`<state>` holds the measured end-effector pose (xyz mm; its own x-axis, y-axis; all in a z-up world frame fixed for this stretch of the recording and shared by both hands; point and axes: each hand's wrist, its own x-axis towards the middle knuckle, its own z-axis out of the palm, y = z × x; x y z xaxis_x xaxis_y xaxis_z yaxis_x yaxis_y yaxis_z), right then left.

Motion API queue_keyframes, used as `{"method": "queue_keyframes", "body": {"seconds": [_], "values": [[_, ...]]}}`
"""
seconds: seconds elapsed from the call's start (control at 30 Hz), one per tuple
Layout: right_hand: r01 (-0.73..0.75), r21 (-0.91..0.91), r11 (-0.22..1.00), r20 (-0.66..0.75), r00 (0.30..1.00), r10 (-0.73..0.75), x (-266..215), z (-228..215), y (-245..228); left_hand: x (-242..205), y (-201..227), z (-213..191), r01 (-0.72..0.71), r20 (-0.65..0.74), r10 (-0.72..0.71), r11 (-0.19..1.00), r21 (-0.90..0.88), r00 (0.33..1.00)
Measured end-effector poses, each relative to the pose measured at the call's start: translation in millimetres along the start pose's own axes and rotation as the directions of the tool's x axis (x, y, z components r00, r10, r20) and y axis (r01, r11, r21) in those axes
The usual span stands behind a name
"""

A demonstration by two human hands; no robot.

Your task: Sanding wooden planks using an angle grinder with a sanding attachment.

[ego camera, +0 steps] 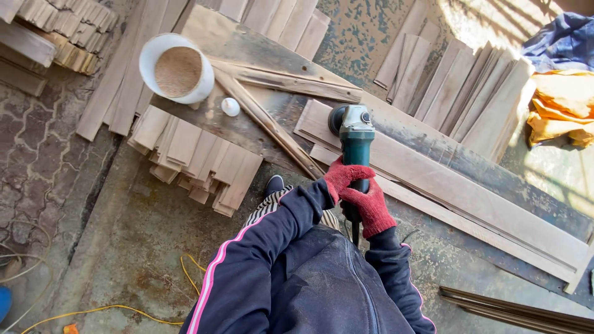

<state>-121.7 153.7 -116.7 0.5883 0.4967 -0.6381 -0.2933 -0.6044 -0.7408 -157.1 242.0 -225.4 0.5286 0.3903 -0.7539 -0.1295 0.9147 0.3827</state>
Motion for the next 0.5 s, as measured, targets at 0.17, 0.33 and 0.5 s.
{"method": "queue_keyframes", "body": {"seconds": [0.17,0.33,0.5], "values": [[0.007,-0.049,0.999,0.052,0.999,-0.004,-15.8,44.0,-34.0,-17.8,36.4,-32.7,0.029,-0.009,-0.03,0.993,-0.113,1.0],[0.031,-0.276,0.961,0.074,0.997,-0.011,-26.1,61.7,-40.9,-19.6,49.9,-53.3,0.049,-0.03,-0.053,0.991,-0.123,0.998],[-0.026,-0.037,0.999,0.064,0.998,0.028,-29.6,51.8,-54.3,-36.2,55.7,-26.0,0.056,0.005,-0.056,0.981,-0.188,0.998]]}}
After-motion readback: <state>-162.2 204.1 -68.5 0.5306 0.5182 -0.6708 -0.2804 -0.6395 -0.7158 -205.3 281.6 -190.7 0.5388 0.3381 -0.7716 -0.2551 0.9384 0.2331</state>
